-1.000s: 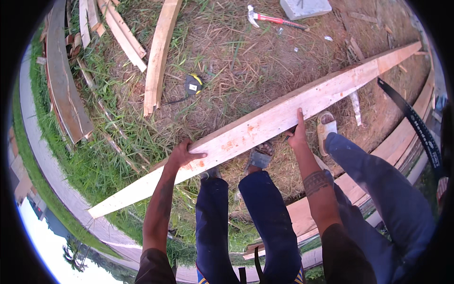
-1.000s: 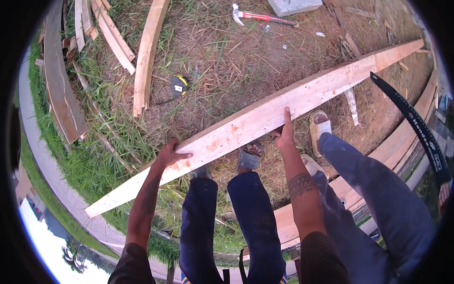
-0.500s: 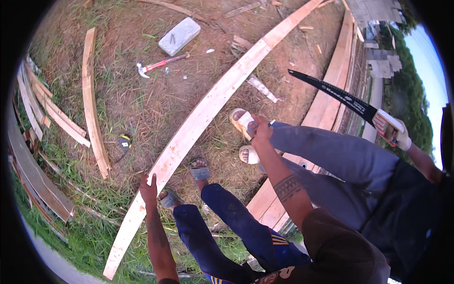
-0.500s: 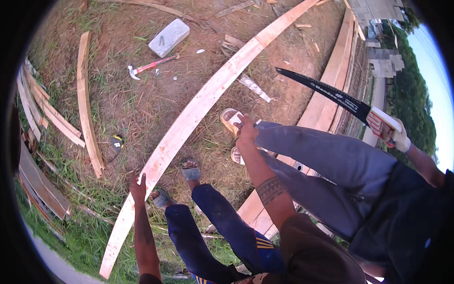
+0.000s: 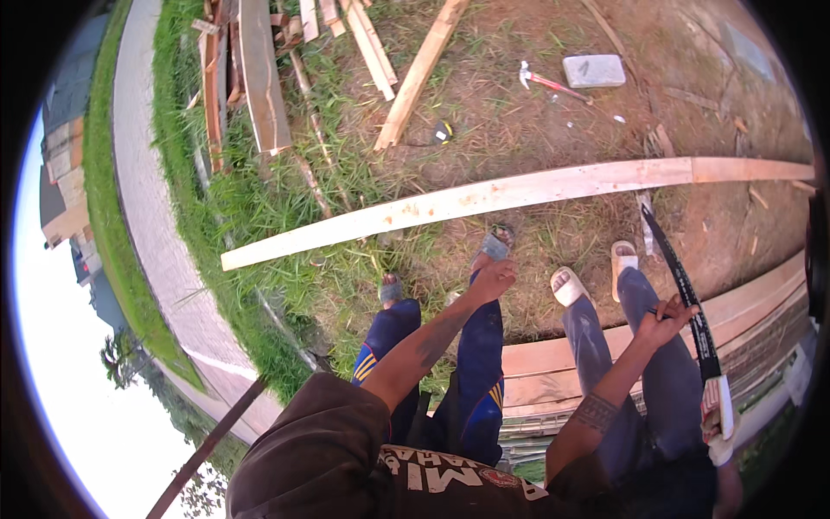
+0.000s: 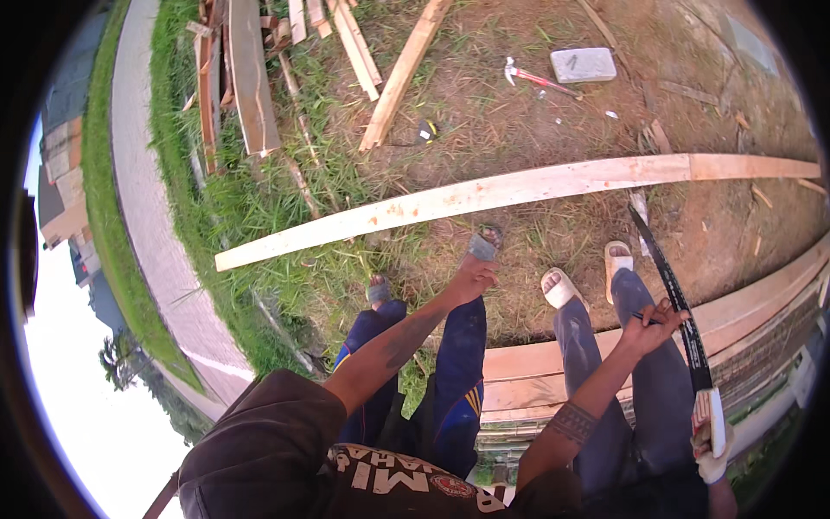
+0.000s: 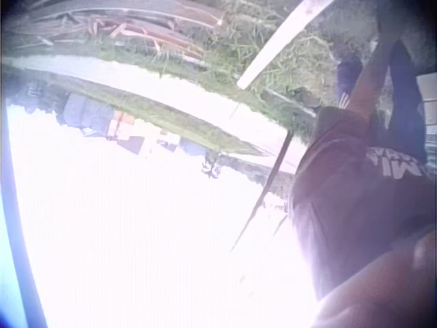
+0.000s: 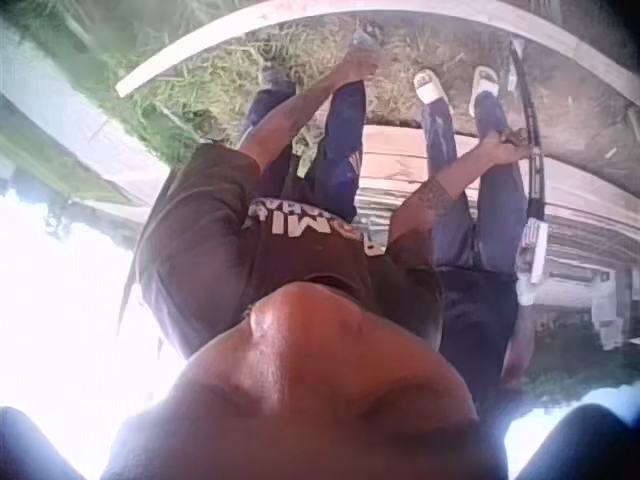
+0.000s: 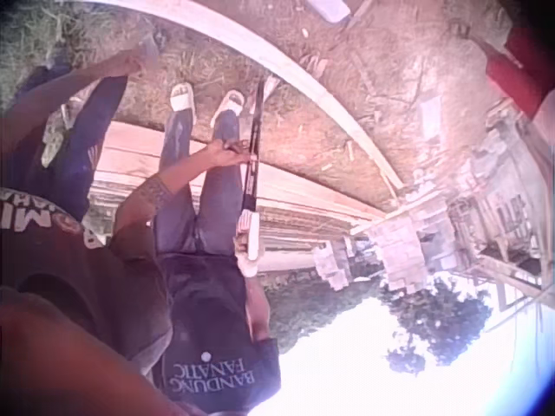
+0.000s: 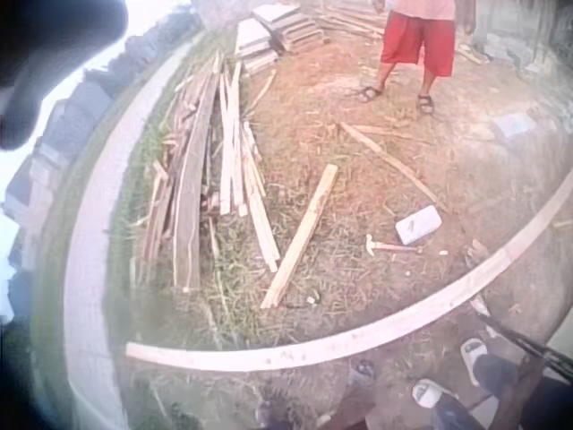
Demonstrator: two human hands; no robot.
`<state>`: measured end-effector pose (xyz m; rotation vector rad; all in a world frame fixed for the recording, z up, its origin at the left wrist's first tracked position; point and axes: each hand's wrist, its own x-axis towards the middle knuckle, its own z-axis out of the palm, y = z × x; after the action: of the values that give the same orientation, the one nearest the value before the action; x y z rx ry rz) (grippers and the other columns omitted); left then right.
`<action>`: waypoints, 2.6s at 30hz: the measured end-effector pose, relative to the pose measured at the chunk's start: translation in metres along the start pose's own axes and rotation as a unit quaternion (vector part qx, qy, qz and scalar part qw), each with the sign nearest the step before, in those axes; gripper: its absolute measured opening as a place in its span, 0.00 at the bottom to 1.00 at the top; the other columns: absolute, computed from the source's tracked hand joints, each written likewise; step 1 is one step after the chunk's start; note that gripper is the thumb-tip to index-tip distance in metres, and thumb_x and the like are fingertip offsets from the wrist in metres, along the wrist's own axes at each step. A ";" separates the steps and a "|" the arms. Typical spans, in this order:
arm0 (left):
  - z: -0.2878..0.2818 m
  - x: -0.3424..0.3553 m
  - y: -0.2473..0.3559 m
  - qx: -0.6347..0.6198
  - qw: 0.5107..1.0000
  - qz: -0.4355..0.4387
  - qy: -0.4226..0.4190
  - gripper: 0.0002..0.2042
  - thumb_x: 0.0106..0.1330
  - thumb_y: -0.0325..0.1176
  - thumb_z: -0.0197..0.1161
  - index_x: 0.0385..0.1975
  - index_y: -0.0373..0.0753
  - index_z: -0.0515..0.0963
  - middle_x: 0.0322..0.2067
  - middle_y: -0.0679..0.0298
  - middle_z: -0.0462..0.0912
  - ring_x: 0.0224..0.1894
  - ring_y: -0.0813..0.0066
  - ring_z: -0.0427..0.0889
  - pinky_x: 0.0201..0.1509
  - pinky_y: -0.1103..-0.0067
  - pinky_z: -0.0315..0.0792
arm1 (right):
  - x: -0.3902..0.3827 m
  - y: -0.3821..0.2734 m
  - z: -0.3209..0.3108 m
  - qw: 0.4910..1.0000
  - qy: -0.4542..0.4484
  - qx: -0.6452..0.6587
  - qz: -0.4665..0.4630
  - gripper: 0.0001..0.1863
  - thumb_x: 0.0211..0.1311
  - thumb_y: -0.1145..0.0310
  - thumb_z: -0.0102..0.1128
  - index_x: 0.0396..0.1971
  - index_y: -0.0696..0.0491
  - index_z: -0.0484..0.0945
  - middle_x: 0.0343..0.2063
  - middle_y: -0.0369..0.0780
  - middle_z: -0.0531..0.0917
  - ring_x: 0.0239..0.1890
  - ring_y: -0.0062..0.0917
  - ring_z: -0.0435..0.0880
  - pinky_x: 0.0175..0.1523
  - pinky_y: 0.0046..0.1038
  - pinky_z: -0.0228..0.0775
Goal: The person measures a long wooden plank with a tape measure and marks it with a pencil. They then use a hand saw to cut the plank along the marked line while another person holds the wood steady.
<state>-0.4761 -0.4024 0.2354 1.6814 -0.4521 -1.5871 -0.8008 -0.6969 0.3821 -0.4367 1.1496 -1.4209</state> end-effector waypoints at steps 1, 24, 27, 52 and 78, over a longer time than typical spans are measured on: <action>-0.002 -0.015 0.010 0.023 0.999 -0.038 0.010 0.21 0.65 0.32 0.67 0.57 0.36 0.78 0.40 0.57 0.90 0.42 0.69 0.90 0.48 0.74 0.82 | -0.014 0.009 0.011 1.000 0.011 0.016 0.001 0.17 0.73 0.51 0.62 0.40 0.51 0.76 0.28 0.39 0.77 0.28 0.17 0.75 0.18 0.15 0.55; -0.316 -0.359 0.042 -0.403 0.820 0.209 0.348 0.06 0.73 0.26 0.66 0.43 0.30 0.82 0.38 0.64 0.86 0.44 0.78 0.83 0.55 0.78 0.77 | -0.631 0.383 0.247 0.868 -0.149 0.094 0.464 0.21 0.78 0.47 0.56 0.28 0.47 0.75 0.08 0.26 0.64 0.09 0.10 0.60 0.17 0.15 0.55; -0.389 -0.436 -0.008 -0.350 0.799 0.208 0.443 0.10 0.76 0.26 0.62 0.31 0.30 0.84 0.29 0.67 0.86 0.33 0.86 0.78 0.38 0.83 0.73 | -0.751 0.399 0.268 0.847 -0.132 0.056 0.512 0.21 0.77 0.47 0.57 0.29 0.49 0.76 0.09 0.26 0.65 0.09 0.10 0.60 0.16 0.15 0.56; -0.877 -0.350 -0.239 -0.112 0.937 -0.039 0.330 0.12 0.73 0.43 0.68 0.29 0.44 0.79 0.25 0.75 0.81 0.26 0.88 0.78 0.27 0.83 0.72 | -0.954 0.752 0.122 0.620 -0.603 -0.430 0.261 0.36 0.58 0.37 0.72 0.53 0.53 0.86 0.47 0.51 0.88 0.54 0.33 0.85 0.59 0.34 0.75; -0.847 -0.243 -0.404 0.596 0.768 0.199 0.121 0.57 0.47 0.83 0.61 0.77 0.56 0.62 0.79 0.51 0.50 0.79 0.34 0.47 0.78 0.41 0.44 | -0.919 0.832 0.134 0.661 -0.396 -0.554 0.314 0.27 0.78 0.49 0.54 0.26 0.60 0.77 0.14 0.50 0.75 0.18 0.45 0.80 0.26 0.41 0.68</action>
<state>0.1968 0.2704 0.0515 2.3658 -1.8068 -0.6614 -0.0323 0.2376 0.0810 -1.2102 1.1024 0.2913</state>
